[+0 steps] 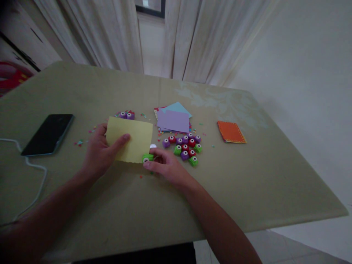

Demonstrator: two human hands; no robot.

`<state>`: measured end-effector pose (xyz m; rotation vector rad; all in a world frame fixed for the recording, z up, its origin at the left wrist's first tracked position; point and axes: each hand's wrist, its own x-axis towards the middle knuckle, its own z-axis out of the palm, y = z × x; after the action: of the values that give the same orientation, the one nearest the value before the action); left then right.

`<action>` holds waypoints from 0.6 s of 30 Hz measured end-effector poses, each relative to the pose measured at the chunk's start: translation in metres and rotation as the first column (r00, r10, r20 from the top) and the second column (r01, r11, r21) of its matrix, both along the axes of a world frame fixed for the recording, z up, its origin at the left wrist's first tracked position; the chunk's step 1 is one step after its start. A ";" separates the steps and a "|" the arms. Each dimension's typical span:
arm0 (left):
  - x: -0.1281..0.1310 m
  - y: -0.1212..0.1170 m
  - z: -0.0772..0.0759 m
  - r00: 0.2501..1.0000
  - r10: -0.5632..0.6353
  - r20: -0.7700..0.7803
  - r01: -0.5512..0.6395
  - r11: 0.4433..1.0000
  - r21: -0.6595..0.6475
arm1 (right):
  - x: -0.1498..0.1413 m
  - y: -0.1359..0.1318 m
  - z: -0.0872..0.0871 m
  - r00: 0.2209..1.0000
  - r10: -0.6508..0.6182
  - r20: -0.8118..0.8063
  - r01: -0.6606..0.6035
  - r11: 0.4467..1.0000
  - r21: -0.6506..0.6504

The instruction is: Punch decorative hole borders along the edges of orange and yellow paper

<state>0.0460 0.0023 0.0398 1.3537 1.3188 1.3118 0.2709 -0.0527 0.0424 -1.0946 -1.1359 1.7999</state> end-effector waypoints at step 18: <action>-0.002 -0.002 -0.010 0.982 0.031 -0.189 -0.023 0.999 0.045 | 0.001 0.000 -0.005 0.999 0.008 0.043 -0.008 1.000 -0.001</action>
<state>0.0442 0.0005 0.0295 1.5255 1.4485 1.2598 0.2719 -0.0529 0.0378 -1.1357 -1.1668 1.7906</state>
